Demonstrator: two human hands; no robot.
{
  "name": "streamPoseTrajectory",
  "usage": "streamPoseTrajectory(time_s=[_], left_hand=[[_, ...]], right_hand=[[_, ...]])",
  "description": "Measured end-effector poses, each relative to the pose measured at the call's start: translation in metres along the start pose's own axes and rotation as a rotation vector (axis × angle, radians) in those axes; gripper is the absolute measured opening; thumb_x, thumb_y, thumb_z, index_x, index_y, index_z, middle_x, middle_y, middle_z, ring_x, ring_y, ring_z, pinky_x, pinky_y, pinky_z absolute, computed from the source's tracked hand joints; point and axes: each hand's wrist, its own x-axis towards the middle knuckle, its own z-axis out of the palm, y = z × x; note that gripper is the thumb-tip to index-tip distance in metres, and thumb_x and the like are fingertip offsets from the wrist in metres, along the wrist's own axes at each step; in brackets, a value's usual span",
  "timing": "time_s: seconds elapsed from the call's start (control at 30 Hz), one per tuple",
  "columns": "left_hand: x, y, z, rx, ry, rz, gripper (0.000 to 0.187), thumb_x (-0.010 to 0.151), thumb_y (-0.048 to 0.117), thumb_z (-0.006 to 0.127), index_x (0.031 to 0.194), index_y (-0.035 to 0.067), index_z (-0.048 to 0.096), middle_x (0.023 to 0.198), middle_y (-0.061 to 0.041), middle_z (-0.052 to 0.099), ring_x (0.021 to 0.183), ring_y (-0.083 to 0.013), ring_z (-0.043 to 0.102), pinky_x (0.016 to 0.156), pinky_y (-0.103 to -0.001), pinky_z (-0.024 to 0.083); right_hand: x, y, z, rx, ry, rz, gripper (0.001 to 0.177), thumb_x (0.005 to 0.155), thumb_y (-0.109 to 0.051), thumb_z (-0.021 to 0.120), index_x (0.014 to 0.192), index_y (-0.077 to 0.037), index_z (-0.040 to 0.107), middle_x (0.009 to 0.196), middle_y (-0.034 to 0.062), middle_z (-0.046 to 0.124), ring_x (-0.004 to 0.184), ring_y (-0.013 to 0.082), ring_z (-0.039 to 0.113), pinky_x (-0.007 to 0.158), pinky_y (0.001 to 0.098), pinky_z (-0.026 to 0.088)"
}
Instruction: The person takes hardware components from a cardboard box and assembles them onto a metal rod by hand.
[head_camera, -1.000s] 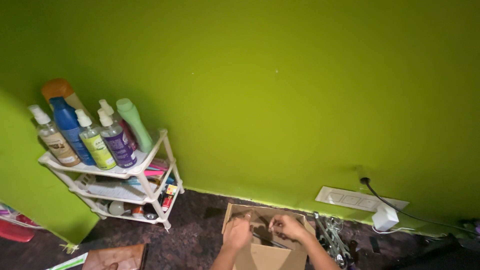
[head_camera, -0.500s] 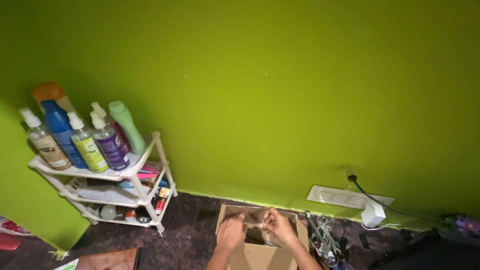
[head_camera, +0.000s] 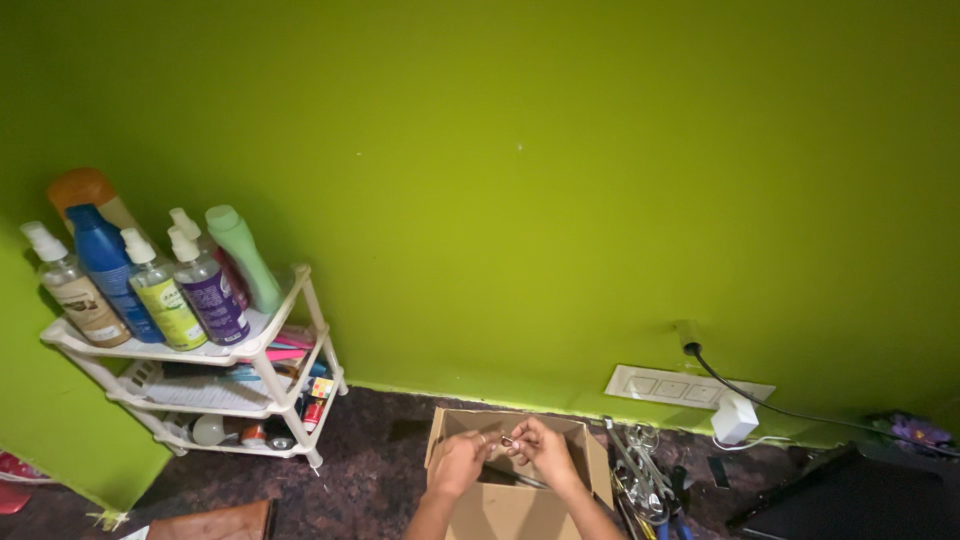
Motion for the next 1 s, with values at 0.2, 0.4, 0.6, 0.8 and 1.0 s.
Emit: streamPoseTrajectory(time_s=[0.2,0.4,0.6,0.8,1.0], left_hand=[[0.002,-0.009,0.010,0.083,-0.005,0.012,0.033,0.090,0.024,0.070,0.117,0.042,0.075,0.125,-0.007,0.070,0.106,-0.0301,0.070,0.091,-0.039,0.057],[-0.004,-0.004,0.001,0.092,-0.110,0.013,0.029,0.096,0.029,0.064,0.120,0.042,0.073,0.111,-0.004,0.074,0.100,-0.0276,0.071,0.089,-0.039,0.057],[-0.004,-0.004,-0.001,0.096,-0.098,0.084,0.026,0.096,0.032,0.063,0.117,0.041,0.076,0.097,-0.002,0.071,0.090,-0.0270,0.070,0.081,-0.043,0.055],[-0.004,-0.001,-0.006,0.128,-0.076,0.161,0.027,0.094,0.029,0.064,0.117,0.039,0.076,0.095,-0.001,0.073,0.089,-0.0259,0.071,0.079,-0.042,0.056],[-0.006,0.010,-0.015,0.135,-0.107,0.070,0.023,0.094,0.034,0.068,0.114,0.032,0.076,0.100,-0.003,0.073,0.091,-0.0291,0.070,0.082,-0.043,0.055]], right_hand=[[-0.007,-0.008,0.007,-0.229,0.060,-0.094,0.013,0.093,0.004,0.067,0.104,-0.002,0.063,0.083,0.0066,0.075,0.076,0.0115,0.069,0.063,0.0256,0.053],[-0.025,-0.035,0.013,-0.412,0.095,-0.133,0.027,0.088,0.000,0.072,0.112,-0.007,0.062,0.084,0.0078,0.079,0.075,0.0142,0.074,0.070,0.0289,0.056],[-0.030,-0.044,0.017,-0.449,0.073,-0.138,0.031,0.089,-0.002,0.069,0.118,-0.013,0.069,0.087,0.0069,0.081,0.077,0.0146,0.080,0.070,0.0307,0.060],[-0.028,-0.036,0.015,-0.458,0.071,-0.136,0.024,0.091,-0.006,0.069,0.114,-0.010,0.067,0.086,0.0082,0.081,0.078,0.0152,0.081,0.071,0.0309,0.060],[-0.027,-0.036,0.016,-0.556,0.119,-0.061,0.021,0.086,-0.015,0.081,0.102,-0.008,0.069,0.082,0.0085,0.079,0.072,0.0162,0.076,0.068,0.0316,0.058]])
